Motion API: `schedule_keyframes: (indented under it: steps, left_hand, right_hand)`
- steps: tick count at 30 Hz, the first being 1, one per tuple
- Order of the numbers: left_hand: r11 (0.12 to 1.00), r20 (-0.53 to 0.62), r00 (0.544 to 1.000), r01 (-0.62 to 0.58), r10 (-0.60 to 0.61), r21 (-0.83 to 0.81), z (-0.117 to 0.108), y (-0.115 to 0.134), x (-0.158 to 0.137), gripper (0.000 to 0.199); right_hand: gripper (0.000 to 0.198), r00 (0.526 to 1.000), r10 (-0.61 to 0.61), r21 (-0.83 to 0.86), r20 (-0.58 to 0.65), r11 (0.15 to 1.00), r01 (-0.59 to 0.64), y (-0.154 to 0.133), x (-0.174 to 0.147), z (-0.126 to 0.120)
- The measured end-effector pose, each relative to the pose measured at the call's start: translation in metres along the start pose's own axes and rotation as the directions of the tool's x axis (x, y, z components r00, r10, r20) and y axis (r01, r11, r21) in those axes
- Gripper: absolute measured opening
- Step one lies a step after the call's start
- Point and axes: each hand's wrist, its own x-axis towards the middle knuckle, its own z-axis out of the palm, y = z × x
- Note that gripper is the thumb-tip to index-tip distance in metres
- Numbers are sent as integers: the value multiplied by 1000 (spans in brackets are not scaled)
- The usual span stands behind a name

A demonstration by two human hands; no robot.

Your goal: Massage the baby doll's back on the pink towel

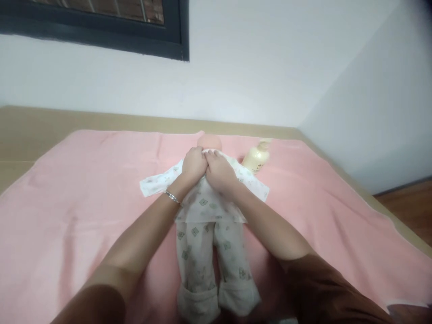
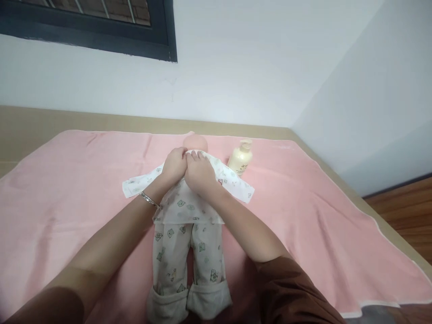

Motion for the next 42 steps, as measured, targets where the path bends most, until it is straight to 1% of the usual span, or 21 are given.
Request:
schedule_keyframes:
  steps: [2,4,8,10,13,17,20,23,25,28,32,35,39,42]
  left_hand:
    - [1000,-17,1000,13,-14,-19,5,-2,0,36]
    - [999,-18,1000,13,-13,-41,8,-4,0,37]
    - [999,-21,1000,3,-4,-49,10,-6,-4,36]
    - [999,-29,999,-14,13,-43,11,-8,-8,36]
    - [998,-38,998,-57,57,2,11,-9,-14,39]
    - [991,-48,994,-94,99,91,12,-11,-21,43]
    - [988,-66,991,-112,120,102,14,-16,-25,46]
    - [990,-93,988,-119,125,74,15,-21,-29,48]
    - [991,-101,986,-126,130,46,16,-24,-32,49]
    - [992,-104,987,-125,125,15,15,-27,-35,49]
    - [995,-105,990,-96,95,-6,14,-27,-33,47]
    - [997,-102,992,-80,78,-12,14,-27,-32,47]
    - [996,-103,992,-81,79,-19,14,-27,-33,47]
    - [996,-109,991,-84,80,-26,14,-26,-33,47]
  right_hand:
    - [55,999,23,-30,38,999,-21,6,5,5]
    - [55,998,39,-22,48,999,-38,11,9,9]
    - [54,998,61,19,-15,998,-60,16,9,17]
    - [54,998,52,23,-35,998,-51,18,7,20]
    - [57,1000,6,11,-8,1000,-6,24,4,22]
    - [63,999,-47,49,25,998,46,36,6,20]
    - [70,999,-20,95,32,995,17,42,9,16]
    - [79,1000,11,121,22,993,-13,45,9,12]
    - [82,999,45,118,15,992,-47,45,8,9]
    - [77,995,92,66,36,993,-95,41,3,3]
    - [65,997,68,0,38,998,-68,33,-2,-3]
    - [58,998,69,14,10,997,-70,32,-2,-2]
    - [58,997,80,37,-23,996,-79,35,-1,1]
    - [54,999,30,29,-42,999,-28,35,-2,0]
